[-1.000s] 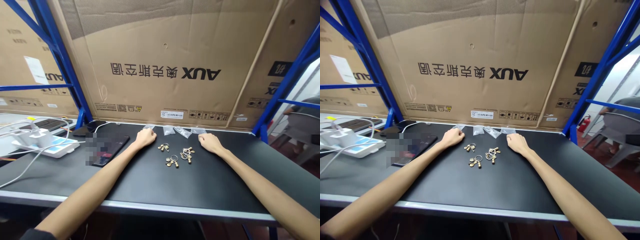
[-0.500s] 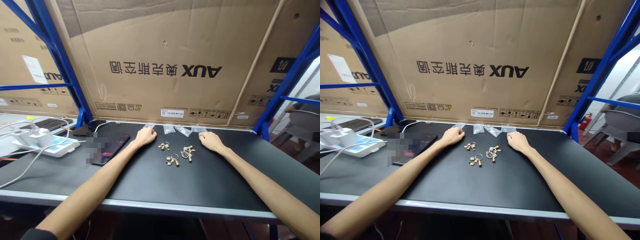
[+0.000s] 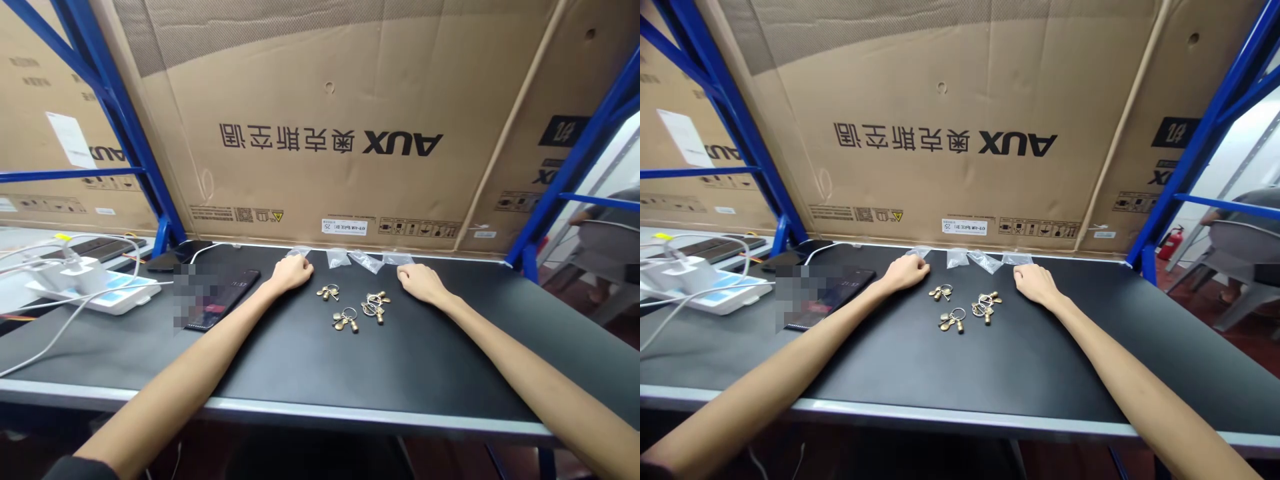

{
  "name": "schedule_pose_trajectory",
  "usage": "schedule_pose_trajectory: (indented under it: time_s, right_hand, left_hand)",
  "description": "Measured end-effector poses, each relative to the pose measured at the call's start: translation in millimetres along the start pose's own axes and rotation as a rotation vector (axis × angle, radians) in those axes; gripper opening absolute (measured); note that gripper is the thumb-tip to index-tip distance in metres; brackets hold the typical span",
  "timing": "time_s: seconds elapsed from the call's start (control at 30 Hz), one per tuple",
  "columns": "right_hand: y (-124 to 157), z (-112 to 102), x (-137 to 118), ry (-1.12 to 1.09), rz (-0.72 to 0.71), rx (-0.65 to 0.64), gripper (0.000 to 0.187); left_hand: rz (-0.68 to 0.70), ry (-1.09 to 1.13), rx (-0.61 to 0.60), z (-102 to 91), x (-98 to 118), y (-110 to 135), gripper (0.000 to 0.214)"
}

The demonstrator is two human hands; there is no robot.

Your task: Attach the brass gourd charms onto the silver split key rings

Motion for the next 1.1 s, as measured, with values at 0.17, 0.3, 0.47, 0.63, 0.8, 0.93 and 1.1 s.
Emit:
schedule_pose_trajectory:
  time_s: [0.17,0.3,0.47,0.63,0.8,0.93,1.1]
  right_hand:
    - [1,-1,-2,-0.006,-0.004,0.001,0.032]
    - [2,-3,-7,-0.022,-0.025,0.001,0.032]
    - [9,-11,-21,-0.079,-0.121,-0.014,0.031]
    - [30,-34,-59,-0.249,-0.373,0.025,0.025]
    - [49,-32,-89,-0.22,-0.498,-0.021,0.018]
    - [49,-26,-93,-0.197,-0.529,-0.028,0.015]
    - [41,-30,-83,-0.305,-0.463,-0.016,0.015]
  left_hand:
    - [0.004,0.007,0.002,-0.7,1,1,0.033]
    - [-0.001,0.013,0.003,-1.6,1,2,0.032]
    - [0.004,0.014,0.003,-2.0,1,2,0.032]
    - [0.006,0.011,-0.001,-1.0,1,1,0.033]
    - [0.01,0.02,0.0,-0.7,1,1,0.032]
    - [0.006,0.03,0.006,-0.7,-1,2,0.031]
    - [-0.006,0.04,0.058,-8.8,2,5,0.033]
Point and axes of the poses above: each hand's wrist, its own y-axis away from the middle knuckle, its own z-axis out of the palm, x = y × z, the point moved 9 cm from there along -y, towards the middle knuckle, and after that the axes turned 4 degrees about -x, right-handed, at the moved point
